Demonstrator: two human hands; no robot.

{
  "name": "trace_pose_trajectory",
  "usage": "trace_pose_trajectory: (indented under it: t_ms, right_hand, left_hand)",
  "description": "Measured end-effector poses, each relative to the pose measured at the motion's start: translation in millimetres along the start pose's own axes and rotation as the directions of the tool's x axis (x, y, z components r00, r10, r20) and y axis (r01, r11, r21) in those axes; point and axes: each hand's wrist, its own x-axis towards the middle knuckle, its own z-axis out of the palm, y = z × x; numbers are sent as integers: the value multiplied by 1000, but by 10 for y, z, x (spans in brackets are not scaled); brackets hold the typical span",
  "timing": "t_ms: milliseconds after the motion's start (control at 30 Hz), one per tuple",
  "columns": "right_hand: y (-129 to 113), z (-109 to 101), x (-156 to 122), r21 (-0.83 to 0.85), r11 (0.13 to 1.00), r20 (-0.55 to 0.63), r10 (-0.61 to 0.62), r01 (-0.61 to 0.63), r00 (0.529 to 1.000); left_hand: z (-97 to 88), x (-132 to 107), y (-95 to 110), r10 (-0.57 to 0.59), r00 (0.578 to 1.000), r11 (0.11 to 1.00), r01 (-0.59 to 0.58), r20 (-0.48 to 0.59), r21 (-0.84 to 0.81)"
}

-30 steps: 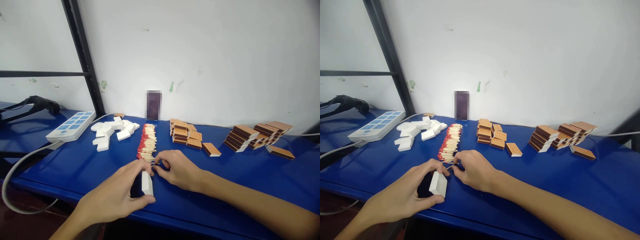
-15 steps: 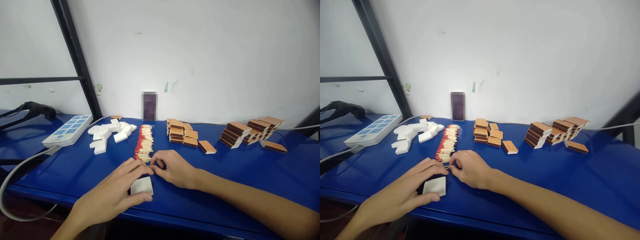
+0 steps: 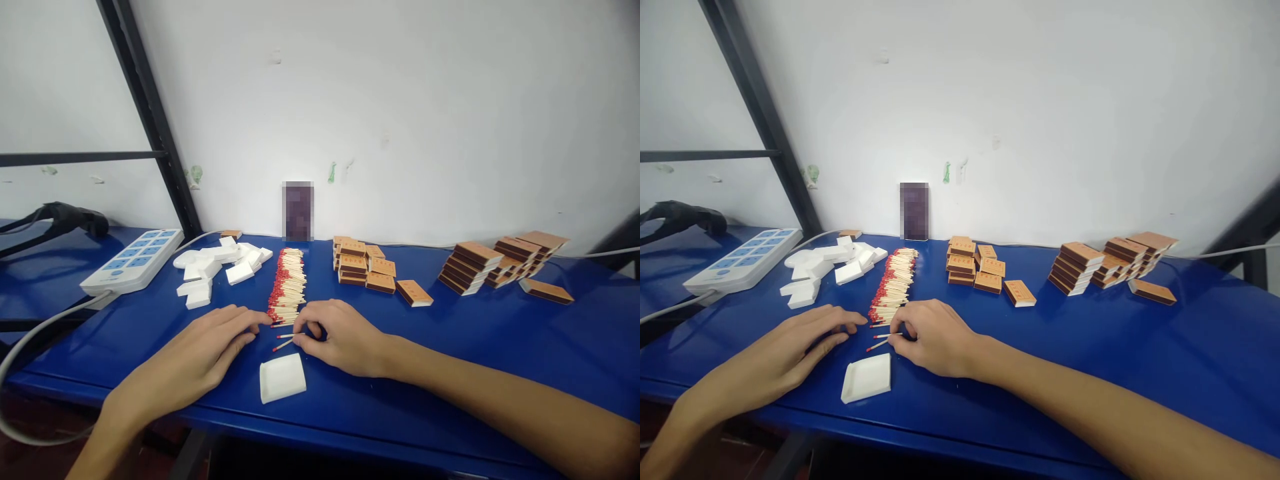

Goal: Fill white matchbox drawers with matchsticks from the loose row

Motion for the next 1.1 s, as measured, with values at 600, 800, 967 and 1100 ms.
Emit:
trace_pose_trajectory:
  t_ms: [600, 800, 967, 1100]
  right_hand:
    - [7, 31, -4, 73, 997, -93, 23, -16, 995]
    - [-1, 58, -29, -37, 999, -140, 21, -26, 990]
    - [-5, 68, -29, -66, 998, -128, 14, -22, 992]
    - [-11, 66, -24, -75, 997, -124, 15, -24, 992]
  left_hand:
    - [198, 93, 150, -46, 998, 999, 47, -46, 26]
    - [187, 68, 163, -31, 999, 1000, 31, -43, -1]
    - [173, 70, 175, -37, 999, 999, 37, -30, -11]
    - [160, 74, 187, -24, 1000, 1000, 24, -5, 2]
